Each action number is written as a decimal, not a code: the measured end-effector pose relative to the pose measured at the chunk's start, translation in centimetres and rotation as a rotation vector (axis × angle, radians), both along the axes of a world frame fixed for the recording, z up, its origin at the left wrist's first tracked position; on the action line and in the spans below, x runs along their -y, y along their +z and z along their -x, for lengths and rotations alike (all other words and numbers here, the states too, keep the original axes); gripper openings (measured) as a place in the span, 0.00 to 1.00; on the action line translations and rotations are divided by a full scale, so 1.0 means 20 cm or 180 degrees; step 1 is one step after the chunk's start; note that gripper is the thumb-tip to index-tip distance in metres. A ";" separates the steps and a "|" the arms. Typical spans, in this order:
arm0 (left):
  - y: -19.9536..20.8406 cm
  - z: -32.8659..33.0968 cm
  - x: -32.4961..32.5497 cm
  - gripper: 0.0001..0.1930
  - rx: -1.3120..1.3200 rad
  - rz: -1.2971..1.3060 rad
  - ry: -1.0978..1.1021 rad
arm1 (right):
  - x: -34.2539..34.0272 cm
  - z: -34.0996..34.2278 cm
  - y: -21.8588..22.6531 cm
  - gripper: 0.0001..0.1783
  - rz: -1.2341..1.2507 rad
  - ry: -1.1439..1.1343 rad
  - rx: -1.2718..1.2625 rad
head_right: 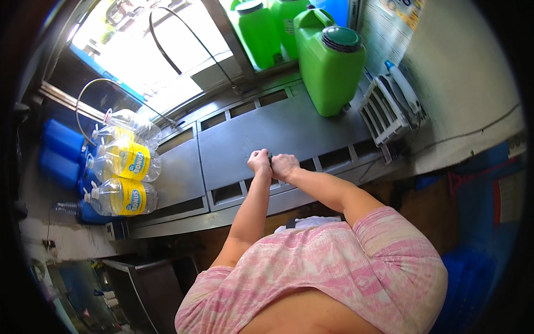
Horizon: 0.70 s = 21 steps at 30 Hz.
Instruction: The person wipes the glass display case and surrounding surfaces with a green cloth. They move several green and blue plastic jugs to access different areas, then wipe the interior and exterior of the display case before returning the jugs to their original positions.
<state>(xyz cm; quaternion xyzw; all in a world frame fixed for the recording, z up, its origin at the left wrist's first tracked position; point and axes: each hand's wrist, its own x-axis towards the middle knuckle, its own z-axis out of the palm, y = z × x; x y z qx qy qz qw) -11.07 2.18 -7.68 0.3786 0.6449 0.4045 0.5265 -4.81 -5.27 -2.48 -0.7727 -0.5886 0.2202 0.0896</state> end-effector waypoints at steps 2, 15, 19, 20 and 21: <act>-0.03 -0.01 -0.02 0.06 0.0571 0.0268 -0.0213 | 0.00 -0.01 0.00 0.14 -0.0040 -0.0098 -0.0018; 0.13 0.05 0.22 0.18 0.1474 0.1662 -0.3901 | 0.75 -0.45 -0.11 0.12 -0.1467 -0.2147 -0.3761; 0.10 -0.02 0.37 0.13 0.1294 0.1127 -0.4352 | 1.11 -0.45 -0.11 0.15 -0.2027 -0.2675 -0.3807; 0.09 -0.04 0.41 0.12 0.1594 0.1173 -0.4161 | 1.21 -0.43 -0.10 0.15 -0.2042 -0.2823 -0.3965; 0.09 -0.06 0.45 0.12 0.1816 0.1251 -0.3943 | 1.30 -0.42 -0.09 0.16 -0.2079 -0.2935 -0.4157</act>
